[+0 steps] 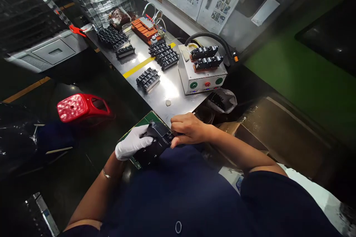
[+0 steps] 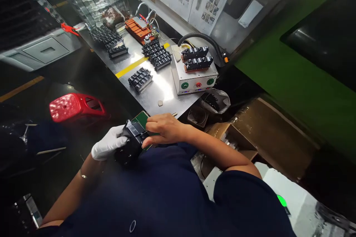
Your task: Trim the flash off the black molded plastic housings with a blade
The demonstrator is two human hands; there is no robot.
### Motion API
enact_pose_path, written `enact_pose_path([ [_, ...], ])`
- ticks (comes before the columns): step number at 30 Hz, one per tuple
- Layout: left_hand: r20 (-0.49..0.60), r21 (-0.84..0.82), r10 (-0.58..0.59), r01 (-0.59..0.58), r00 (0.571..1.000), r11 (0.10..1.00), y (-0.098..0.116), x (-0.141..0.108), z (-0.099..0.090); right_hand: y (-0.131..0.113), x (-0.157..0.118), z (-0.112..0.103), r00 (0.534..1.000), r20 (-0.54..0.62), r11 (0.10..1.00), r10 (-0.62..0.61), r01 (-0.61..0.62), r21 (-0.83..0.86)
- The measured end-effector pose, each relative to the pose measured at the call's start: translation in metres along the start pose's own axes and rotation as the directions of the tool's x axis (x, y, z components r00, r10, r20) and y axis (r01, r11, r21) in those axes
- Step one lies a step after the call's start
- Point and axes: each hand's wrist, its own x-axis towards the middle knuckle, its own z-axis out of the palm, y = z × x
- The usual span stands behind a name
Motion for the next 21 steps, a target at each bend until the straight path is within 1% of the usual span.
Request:
enact_pose_path([
  [4, -0.009, 0.002, -0.011, 0.011, 1.0, 1.0, -0.0028, -0.0001, -0.0021, -0.0007, -0.0002, 0.0012, 1.0, 0.031, 1.0, 0.002, -0.003, 0.019],
  [8, 0.011, 0.014, -0.003, 0.003, 1.0, 1.0, -0.0028, 0.0004, -0.0035, -0.001, 0.0001, 0.0016, 1.0, -0.017, 0.999, 0.02, -0.02, 0.026],
  [11, 0.004, 0.021, -0.008, 0.008, 1.0, 1.0, -0.0027, 0.0008, -0.0046, -0.0007, -0.0001, 0.0024, 1.0, -0.019, 1.0, -0.015, 0.015, 0.021],
  [14, -0.043, 0.015, -0.003, 0.004, 0.999, 1.0, -0.0026, 0.0003, -0.004, -0.0011, -0.0004, 0.0047, 0.999, -0.042, 1.0, 0.005, -0.005, -0.002],
  [18, -0.162, 0.017, 0.017, -0.015, 0.987, 1.0, 0.0002, -0.0018, -0.0017, -0.0036, 0.0003, 0.0087, 0.982, -0.136, 0.987, 0.134, -0.144, -0.066],
  [21, -0.249, 0.033, 0.035, -0.028, 0.968, 0.999, 0.0023, -0.0037, -0.0016, -0.0059, 0.0011, 0.0103, 0.963, -0.181, 0.971, 0.198, -0.218, -0.098],
])
